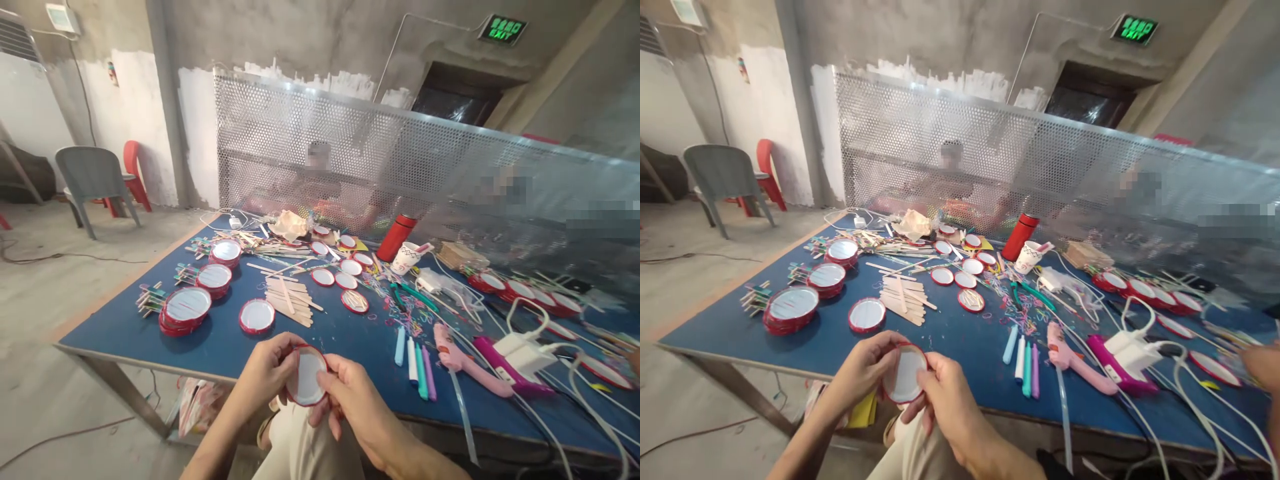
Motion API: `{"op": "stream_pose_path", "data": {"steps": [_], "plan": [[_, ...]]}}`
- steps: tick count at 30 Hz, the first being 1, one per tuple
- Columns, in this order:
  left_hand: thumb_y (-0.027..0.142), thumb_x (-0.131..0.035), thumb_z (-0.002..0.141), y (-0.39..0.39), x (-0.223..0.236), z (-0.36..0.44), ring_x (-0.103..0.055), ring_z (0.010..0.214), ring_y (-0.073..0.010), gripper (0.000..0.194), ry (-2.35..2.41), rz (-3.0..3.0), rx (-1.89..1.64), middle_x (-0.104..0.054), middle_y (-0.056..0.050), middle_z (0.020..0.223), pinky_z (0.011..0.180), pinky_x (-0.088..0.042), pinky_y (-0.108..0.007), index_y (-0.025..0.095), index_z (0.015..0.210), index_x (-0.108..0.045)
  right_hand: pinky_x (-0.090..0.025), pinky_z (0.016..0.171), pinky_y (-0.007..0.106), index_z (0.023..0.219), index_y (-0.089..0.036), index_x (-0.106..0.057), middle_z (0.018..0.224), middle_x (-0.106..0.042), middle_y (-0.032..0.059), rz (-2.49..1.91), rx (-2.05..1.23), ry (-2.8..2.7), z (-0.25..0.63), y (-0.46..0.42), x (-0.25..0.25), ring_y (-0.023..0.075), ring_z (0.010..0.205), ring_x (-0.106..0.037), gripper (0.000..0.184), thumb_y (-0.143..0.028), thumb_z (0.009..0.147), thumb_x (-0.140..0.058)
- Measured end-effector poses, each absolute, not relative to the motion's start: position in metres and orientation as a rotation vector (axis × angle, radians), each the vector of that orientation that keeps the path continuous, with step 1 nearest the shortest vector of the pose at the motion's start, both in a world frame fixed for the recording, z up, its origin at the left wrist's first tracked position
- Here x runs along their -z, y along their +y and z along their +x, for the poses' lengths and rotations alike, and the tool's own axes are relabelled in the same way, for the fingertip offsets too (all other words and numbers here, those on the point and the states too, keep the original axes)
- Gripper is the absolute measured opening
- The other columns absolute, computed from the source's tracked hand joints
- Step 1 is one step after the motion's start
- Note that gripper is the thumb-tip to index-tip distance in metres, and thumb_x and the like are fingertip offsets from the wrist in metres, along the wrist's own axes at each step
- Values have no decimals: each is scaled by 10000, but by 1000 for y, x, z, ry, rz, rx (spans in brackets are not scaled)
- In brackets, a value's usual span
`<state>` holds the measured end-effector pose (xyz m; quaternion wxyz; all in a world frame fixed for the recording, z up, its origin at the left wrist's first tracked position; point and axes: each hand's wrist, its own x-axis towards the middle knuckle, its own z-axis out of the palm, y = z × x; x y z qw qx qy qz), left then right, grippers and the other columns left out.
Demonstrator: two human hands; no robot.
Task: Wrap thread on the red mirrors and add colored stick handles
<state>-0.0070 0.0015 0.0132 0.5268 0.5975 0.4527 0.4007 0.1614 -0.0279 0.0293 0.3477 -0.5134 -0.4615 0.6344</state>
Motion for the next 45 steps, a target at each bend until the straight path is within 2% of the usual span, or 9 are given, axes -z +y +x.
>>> {"op": "stream_pose_path", "data": {"steps": [5, 12, 16, 19, 21, 24, 27, 31, 45], "plan": [[268, -552, 855, -2, -18, -9, -703, 591, -173, 402, 1051, 1479, -973, -823, -74, 909, 478, -519, -210, 143, 1147, -799, -368, 329, 170, 960, -154, -590, 594, -686, 18, -1355, -1598, -1226, 163, -27, -29, 159, 440, -666, 466, -551, 723, -652], [442, -495, 968, -2, -21, -8, -665, 452, -159, 523, 1028, 1369, -931, -769, -35, 795, 423, -511, -227, 157, 1394, -603, -433, 388, 189, 989, -145, -601, 697, -739, 55, -1308, -1589, -1155, 165, -22, -27, 143, 462, -671, 478, -533, 716, -663], [533, -668, 850, 3, -15, -1, -604, 408, -158, 436, 1159, 1363, -992, -646, 42, 628, 337, -441, -213, 177, 1099, -628, -417, 379, 191, 1105, -142, -582, 691, -730, 37, -1334, -1549, -1231, 164, -22, -26, 171, 486, -705, 489, -504, 777, -597], [539, -626, 861, 7, -9, 3, -608, 399, -158, 343, 1194, 1401, -938, -632, 49, 586, 331, -429, -208, 200, 910, -618, -412, 363, 202, 1194, -141, -573, 752, -749, 43, -1495, -1474, -1547, 171, -19, -33, 190, 535, -744, 436, -444, 902, -460], [537, -617, 856, 10, -6, 3, -601, 376, -155, 325, 1207, 1416, -932, -631, 56, 570, 320, -404, -204, 213, 877, -599, -445, 397, 207, 1216, -163, -593, 838, -770, 37, -1704, -1248, -1814, 185, -10, -43, 166, 565, -754, 373, -377, 981, -397], [502, -598, 859, 11, -5, 2, -601, 365, -155, 270, 1223, 1442, -906, -612, 73, 535, 323, -373, -197, 233, 870, -574, -542, 629, 234, 1091, -183, -668, 913, -773, 25, -1954, -787, -1954, 222, 15, -62, 123, 653, -745, 239, -258, 1016, -453], [461, -563, 870, 10, -8, 0, -614, 388, -159, 215, 1229, 1482, -880, -617, 72, 542, 341, -368, -200, 246, 865, -557, -550, 893, 370, 1056, -172, -702, 1072, -746, 77, -2169, -330, -1993, 269, 50, -74, 197, 978, -719, 192, -217, 1036, -516], [416, -550, 861, 11, -11, 0, -621, 418, -172, 164, 1241, 1521, -901, -613, 72, 565, 381, -423, -223, 254, 880, -549, -571, 955, 461, 1233, -188, -661, 1277, -672, 84, -2357, -14, -2101, 318, 88, -70, 234, 1107, -675, 294, -373, 1003, -663], [441, -575, 812, 11, -10, 2, -569, 507, -167, 193, 1321, 1598, -1016, -570, 65, 551, 482, -422, -224, 250, 785, -581, -575, 954, 463, 1284, -172, -640, 1315, -653, 106, -2328, -7, -2286, 344, 111, -37, 248, 1125, -673, 352, -367, 993, -680]]}}
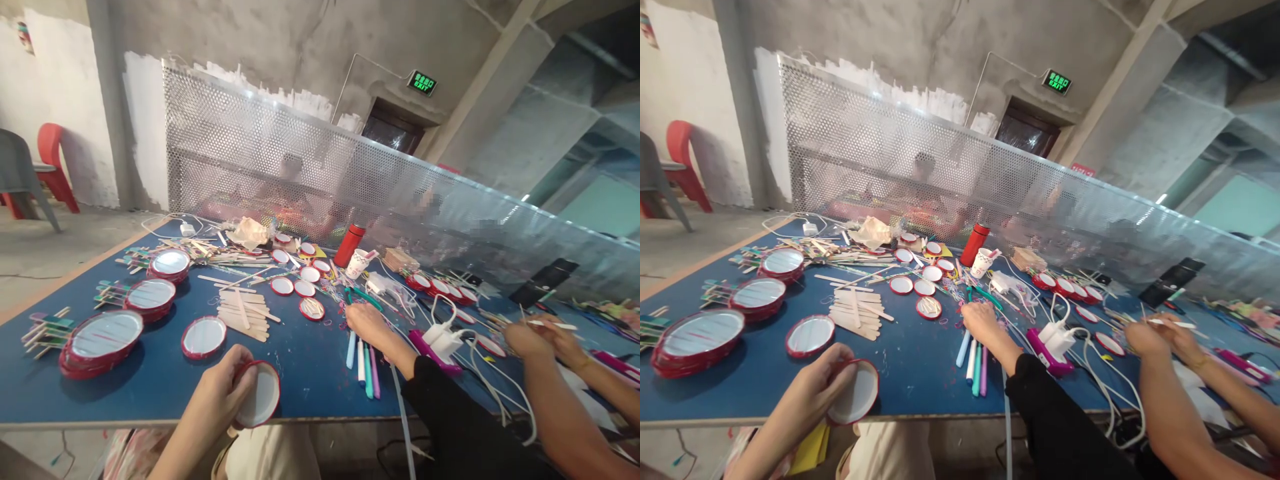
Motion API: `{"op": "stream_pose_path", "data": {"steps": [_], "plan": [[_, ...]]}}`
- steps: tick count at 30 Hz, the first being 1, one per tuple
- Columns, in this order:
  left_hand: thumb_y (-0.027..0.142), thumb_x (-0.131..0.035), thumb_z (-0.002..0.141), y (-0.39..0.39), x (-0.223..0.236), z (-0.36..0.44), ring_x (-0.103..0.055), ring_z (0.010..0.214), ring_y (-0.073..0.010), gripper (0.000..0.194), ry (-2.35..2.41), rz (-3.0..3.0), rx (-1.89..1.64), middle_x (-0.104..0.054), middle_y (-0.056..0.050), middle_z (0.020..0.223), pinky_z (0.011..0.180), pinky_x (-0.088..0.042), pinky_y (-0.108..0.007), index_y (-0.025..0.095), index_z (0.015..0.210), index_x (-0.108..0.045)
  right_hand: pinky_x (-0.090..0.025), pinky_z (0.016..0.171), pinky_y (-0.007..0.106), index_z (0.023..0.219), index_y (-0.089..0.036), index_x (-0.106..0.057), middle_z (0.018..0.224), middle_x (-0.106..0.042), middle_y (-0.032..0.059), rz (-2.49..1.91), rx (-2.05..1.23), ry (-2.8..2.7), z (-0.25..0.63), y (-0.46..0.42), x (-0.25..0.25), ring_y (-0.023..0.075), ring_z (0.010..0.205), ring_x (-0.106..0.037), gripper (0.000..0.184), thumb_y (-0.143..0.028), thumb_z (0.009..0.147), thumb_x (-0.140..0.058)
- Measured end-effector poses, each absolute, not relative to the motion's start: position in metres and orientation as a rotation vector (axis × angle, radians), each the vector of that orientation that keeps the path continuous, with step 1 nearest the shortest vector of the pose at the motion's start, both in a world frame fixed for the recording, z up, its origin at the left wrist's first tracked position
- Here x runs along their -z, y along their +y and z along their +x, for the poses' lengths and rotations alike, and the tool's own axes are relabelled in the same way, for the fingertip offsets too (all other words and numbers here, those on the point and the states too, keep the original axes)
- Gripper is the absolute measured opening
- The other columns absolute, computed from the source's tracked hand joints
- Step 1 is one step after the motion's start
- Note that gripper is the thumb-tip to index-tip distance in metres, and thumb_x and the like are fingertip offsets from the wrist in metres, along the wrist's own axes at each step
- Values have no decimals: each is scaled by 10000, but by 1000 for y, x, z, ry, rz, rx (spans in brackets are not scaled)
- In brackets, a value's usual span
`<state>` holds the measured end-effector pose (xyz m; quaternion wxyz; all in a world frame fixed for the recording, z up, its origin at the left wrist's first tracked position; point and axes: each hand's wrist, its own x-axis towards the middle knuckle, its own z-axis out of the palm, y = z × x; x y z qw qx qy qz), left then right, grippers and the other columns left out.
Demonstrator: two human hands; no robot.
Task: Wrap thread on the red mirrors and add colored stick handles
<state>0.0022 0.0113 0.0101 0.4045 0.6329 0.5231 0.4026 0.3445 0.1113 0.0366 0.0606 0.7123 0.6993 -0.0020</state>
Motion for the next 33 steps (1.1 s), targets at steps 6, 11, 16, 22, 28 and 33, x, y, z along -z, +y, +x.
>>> {"op": "stream_pose_path", "data": {"steps": [6, 11, 16, 22, 28, 33], "plan": [[490, -570, 858, 8, -14, 3, -568, 431, -160, 246, 1261, 1516, -904, -595, 62, 550, 400, -382, -217, 258, 787, -535, -597, 894, 431, 1249, -177, -653, 1254, -679, 80, 2410, 385, 2186, 344, 102, -45, 225, 1050, -694, 318, -372, 999, -670], [463, -593, 846, 7, -12, 4, -577, 453, -166, 225, 1275, 1530, -975, -583, 58, 551, 410, -385, -218, 246, 790, -574, -605, 744, 334, 1126, -155, -675, 1052, -711, 41, 2508, 916, 2241, 338, 94, -45, 160, 844, -700, 260, -386, 1009, -655], [447, -573, 883, 6, -6, 6, -556, 423, -151, 222, 1272, 1541, -1020, -589, 62, 542, 419, -361, -214, 235, 827, -610, -451, 523, 210, 838, -158, -627, 690, -606, -47, 2438, 1402, 2336, 307, 83, -45, 88, 560, -562, 271, -381, 991, -641], [397, -574, 896, 3, -13, 1, -587, 496, -159, 226, 1231, 1597, -975, -651, 21, 607, 457, -390, -219, 201, 857, -679, -331, 482, 214, 770, -196, -601, 549, -522, -68, 2257, 1735, 2529, 230, 53, -45, 93, 494, -457, 233, -422, 795, -653], [353, -596, 893, 2, -14, -2, -577, 553, -161, 314, 1190, 1616, -989, -639, 13, 621, 503, -403, -221, 151, 1073, -756, -412, 611, 273, 723, -218, -629, 665, -613, -12, 2179, 1650, 2708, 175, 26, -46, 147, 628, -522, 169, -376, 782, -622], [381, -592, 904, 2, -12, -1, -565, 501, -147, 296, 1175, 1564, -994, -657, 4, 628, 450, -373, -208, 159, 944, -782, -441, 679, 307, 697, -237, -610, 685, -632, 1, 2196, 1585, 2735, 162, 17, -46, 186, 685, -568, 177, -372, 810, -593]]}}
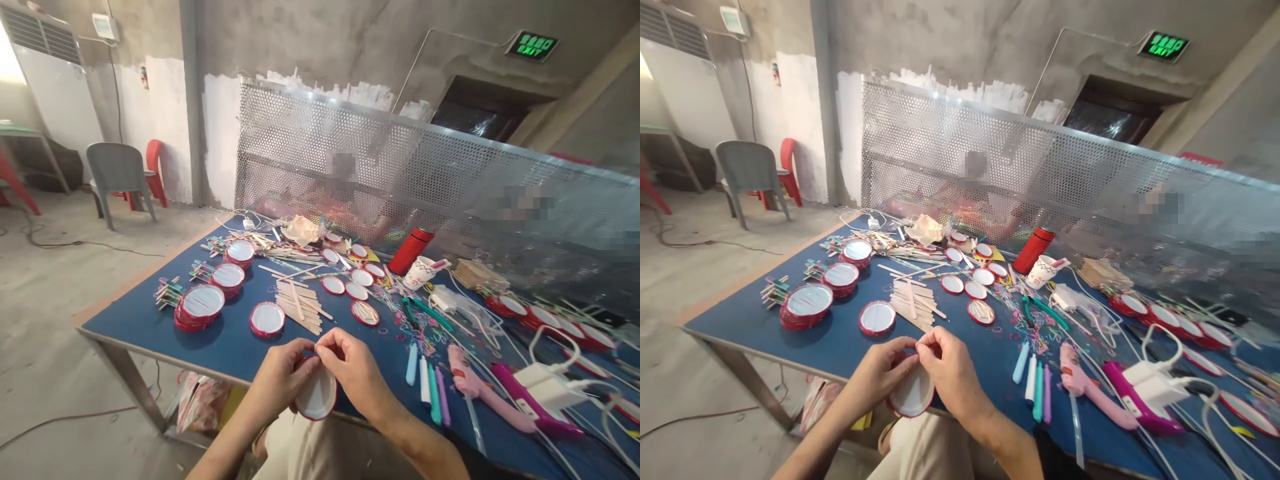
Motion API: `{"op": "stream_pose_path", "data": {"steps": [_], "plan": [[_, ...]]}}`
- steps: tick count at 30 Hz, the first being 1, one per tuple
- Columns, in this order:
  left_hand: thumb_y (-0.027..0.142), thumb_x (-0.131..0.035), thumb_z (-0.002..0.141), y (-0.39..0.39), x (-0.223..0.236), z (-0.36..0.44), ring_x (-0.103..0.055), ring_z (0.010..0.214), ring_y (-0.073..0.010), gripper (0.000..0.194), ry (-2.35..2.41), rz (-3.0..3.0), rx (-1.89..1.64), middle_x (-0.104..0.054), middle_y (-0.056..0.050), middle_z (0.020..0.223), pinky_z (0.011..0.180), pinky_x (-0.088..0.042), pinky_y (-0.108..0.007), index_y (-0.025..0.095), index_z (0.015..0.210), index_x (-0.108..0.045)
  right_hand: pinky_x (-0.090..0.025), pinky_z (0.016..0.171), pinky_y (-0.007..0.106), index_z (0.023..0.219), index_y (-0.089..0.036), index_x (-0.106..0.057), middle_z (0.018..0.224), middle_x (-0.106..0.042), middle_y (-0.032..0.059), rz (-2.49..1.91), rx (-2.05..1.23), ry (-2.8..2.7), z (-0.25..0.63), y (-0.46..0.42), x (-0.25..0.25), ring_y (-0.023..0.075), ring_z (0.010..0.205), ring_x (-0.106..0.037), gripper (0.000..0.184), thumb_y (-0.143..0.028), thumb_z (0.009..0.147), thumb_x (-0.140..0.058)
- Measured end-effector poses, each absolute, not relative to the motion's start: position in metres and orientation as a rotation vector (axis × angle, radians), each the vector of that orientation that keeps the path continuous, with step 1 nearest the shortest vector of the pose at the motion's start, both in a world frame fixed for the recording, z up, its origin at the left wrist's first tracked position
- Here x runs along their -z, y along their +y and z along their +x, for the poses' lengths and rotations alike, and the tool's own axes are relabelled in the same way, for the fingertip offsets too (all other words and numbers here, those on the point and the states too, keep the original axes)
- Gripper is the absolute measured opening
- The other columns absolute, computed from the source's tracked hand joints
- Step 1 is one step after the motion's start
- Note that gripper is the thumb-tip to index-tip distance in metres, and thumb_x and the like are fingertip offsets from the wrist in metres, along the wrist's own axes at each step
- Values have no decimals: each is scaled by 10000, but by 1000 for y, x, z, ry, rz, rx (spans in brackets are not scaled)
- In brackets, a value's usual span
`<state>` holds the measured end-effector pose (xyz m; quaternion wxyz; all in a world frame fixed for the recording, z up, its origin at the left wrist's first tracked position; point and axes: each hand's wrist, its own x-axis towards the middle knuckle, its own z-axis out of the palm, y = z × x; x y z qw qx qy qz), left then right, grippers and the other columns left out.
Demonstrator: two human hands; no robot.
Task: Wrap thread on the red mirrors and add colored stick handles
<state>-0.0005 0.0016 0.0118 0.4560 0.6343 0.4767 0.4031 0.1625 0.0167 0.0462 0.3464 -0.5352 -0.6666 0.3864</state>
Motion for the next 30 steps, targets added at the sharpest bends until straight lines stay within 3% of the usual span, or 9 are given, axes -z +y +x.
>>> {"op": "stream_pose_path", "data": {"steps": [8, 13, 16, 20, 23, 26, 30], "plan": [[398, -609, 864, 3, -15, -3, -663, 681, -206, 307, 1146, 1496, -1042, -751, -46, 734, 569, -464, -242, 152, 827, -789, -436, 643, 312, 726, -244, -568, 692, -604, 3, -1346, -1045, -1600, 162, 21, -35, 183, 656, -553, 280, -504, 774, -660], [447, -630, 837, 5, -18, -4, -662, 668, -199, 353, 1092, 1462, -984, -770, -53, 739, 619, -454, -258, 133, 799, -787, -307, 471, 251, 801, -244, -537, 503, -449, -80, -1297, -1191, -1474, 161, 21, -36, 108, 426, -364, 374, -613, 864, -542], [433, -636, 841, 5, -17, -5, -670, 697, -206, 331, 1100, 1461, -1016, -778, -60, 765, 646, -460, -262, 139, 807, -783, -253, 442, 234, 788, -255, -480, 522, -463, -77, -1277, -1205, -1438, 164, 25, -41, 95, 405, -343, 395, -639, 874, -506], [458, -634, 849, 7, -16, -6, -636, 671, -187, 356, 1074, 1444, -1014, -746, -58, 749, 635, -441, -255, 128, 812, -761, -365, 519, 265, 801, -247, -548, 537, -515, -61, -1286, -1104, -1529, 168, 28, -43, 126, 460, -447, 325, -561, 849, -613], [480, -655, 837, 8, -15, -5, -502, 548, -136, 386, 1082, 1441, -1013, -611, 19, 608, 534, -350, -230, 111, 914, -739, -441, 644, 311, 761, -244, -596, 643, -581, -15, -1293, -989, -1616, 168, 26, -39, 174, 604, -542, 260, -483, 822, -678], [472, -648, 843, 7, -12, -3, -338, 479, -112, 455, 1125, 1452, -1031, -402, 112, 516, 468, -219, -224, 95, 1095, -694, -454, 725, 332, 748, -248, -595, 795, -611, 25, -1283, -886, -1698, 167, 22, -38, 205, 733, -572, 221, -440, 847, -639], [452, -607, 876, 6, -9, 0, -354, 504, -116, 428, 1157, 1454, -1038, -415, 98, 545, 480, -229, -225, 104, 1109, -696, -456, 730, 331, 760, -249, -575, 815, -608, 30, -1262, -844, -1850, 165, 19, -41, 208, 760, -578, 172, -362, 882, -531]]}}
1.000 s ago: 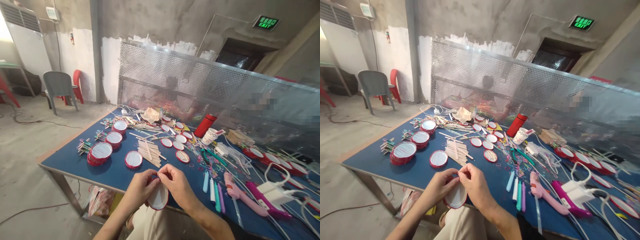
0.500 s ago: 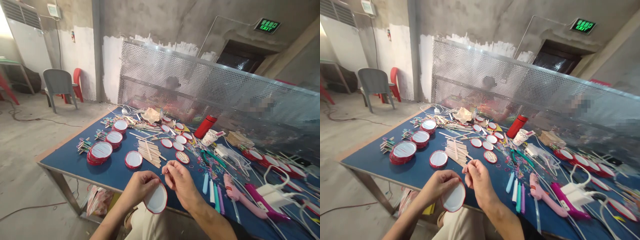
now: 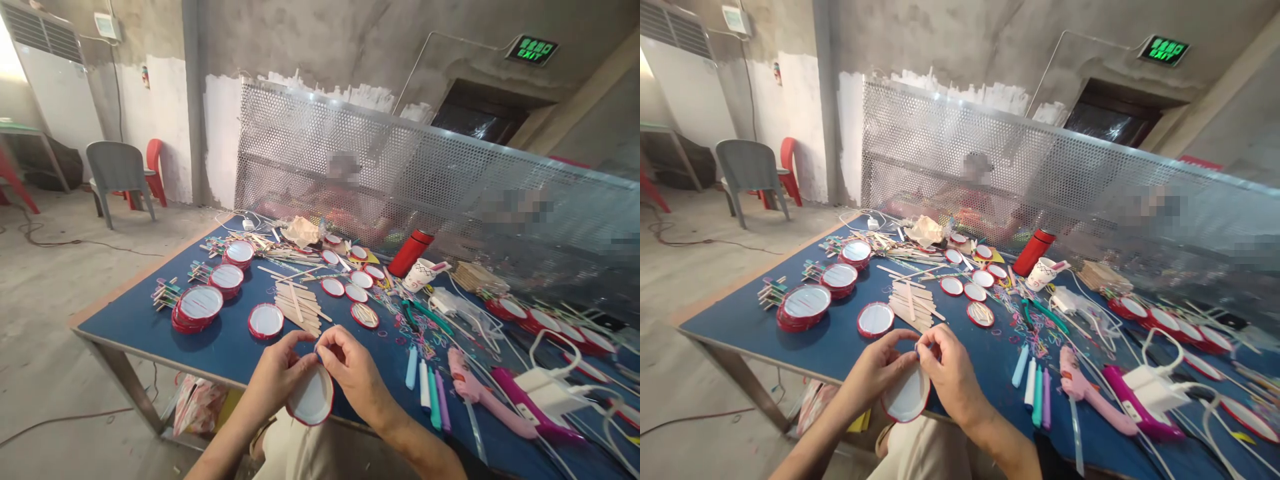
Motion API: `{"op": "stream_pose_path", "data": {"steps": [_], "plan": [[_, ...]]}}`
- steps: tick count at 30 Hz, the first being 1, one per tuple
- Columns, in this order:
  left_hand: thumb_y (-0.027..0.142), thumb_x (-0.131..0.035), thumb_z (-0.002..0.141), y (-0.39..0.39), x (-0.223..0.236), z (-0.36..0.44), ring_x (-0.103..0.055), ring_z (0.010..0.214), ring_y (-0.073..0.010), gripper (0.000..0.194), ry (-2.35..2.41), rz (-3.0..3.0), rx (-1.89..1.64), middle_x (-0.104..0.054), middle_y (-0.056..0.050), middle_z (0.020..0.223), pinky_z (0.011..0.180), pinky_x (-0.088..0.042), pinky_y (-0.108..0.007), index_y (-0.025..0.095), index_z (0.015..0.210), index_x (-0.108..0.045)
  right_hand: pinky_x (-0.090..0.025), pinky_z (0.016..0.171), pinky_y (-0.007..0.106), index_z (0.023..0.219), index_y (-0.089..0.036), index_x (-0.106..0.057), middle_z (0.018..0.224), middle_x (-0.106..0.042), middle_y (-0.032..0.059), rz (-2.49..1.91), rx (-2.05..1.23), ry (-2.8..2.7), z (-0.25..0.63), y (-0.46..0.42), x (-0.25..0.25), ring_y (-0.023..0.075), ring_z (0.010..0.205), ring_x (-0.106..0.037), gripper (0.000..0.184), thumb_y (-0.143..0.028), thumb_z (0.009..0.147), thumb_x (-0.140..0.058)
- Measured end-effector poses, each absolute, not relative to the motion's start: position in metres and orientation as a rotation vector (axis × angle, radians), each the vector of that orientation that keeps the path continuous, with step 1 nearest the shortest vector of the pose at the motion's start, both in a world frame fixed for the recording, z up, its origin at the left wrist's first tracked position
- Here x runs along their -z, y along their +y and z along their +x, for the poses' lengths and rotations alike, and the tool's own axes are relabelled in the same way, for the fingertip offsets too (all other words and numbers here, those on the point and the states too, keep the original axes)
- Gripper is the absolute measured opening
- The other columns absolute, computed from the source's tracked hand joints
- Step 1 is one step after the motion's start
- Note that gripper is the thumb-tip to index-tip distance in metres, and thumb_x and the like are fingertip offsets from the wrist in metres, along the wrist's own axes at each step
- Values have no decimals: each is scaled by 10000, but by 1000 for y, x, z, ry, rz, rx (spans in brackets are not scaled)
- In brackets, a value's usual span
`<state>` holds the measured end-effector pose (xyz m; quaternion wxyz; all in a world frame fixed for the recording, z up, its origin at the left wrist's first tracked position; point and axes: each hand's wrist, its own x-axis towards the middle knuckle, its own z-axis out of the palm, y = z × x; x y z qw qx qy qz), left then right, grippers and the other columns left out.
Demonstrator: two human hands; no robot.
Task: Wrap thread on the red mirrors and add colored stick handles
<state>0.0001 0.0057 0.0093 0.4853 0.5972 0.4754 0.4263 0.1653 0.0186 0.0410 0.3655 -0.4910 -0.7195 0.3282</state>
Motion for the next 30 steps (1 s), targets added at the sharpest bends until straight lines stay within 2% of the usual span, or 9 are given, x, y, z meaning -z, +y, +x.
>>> {"op": "stream_pose_path", "data": {"steps": [5, 11, 15, 18, 21, 25, 30], "plan": [[431, -599, 883, 5, -11, -1, -519, 624, -144, 328, 1117, 1445, -1054, -626, -5, 694, 588, -369, -237, 130, 818, -712, -435, 706, 319, 734, -241, -595, 760, -602, 15, -1314, -990, -1725, 166, 18, -42, 197, 738, -552, 150, -377, 798, -607], [455, -612, 856, 5, -12, -1, -520, 620, -147, 336, 1104, 1381, -1077, -622, -5, 688, 585, -368, -238, 134, 798, -692, -324, 511, 255, 783, -230, -576, 540, -501, -68, -1318, -1209, -1529, 165, 17, -35, 112, 480, -412, 269, -490, 776, -644], [499, -637, 819, 6, -15, -2, -488, 601, -137, 364, 1053, 1348, -1073, -594, 4, 663, 567, -350, -231, 141, 756, -660, -209, 465, 232, 822, -214, -561, 415, -395, -120, -1268, -1356, -1398, 160, 14, -35, 68, 392, -253, 335, -549, 820, -558], [502, -651, 815, 7, -18, -3, -496, 609, -137, 367, 1021, 1351, -1038, -618, -5, 679, 571, -361, -227, 138, 767, -672, -167, 445, 228, 778, -229, -507, 427, -366, -135, -1238, -1444, -1329, 158, 15, -36, 46, 380, -195, 341, -562, 795, -579], [504, -687, 815, 7, -16, -4, -506, 606, -133, 365, 994, 1324, -1035, -631, -5, 688, 570, -369, -222, 141, 776, -677, -162, 443, 209, 771, -240, -463, 479, -362, -139, -1223, -1483, -1296, 159, 19, -35, 41, 412, -199, 376, -571, 771, -642], [554, -723, 803, 6, -9, -3, -466, 561, -114, 400, 970, 1177, -1147, -576, 31, 638, 542, -356, -213, 160, 778, -653, -218, 453, 190, 795, -232, -491, 539, -387, -122, -1230, -1453, -1341, 164, 15, -33, 53, 465, -281, 442, -613, 773, -716], [561, -701, 806, 4, -4, 2, -515, 573, -133, 399, 992, 1121, -1197, -633, -1, 673, 553, -389, -228, 168, 778, -635, -258, 451, 204, 829, -231, -520, 580, -420, -101, -1290, -1354, -1405, 173, -10, -19, 71, 481, -329, 510, -730, 863, -621]]}}
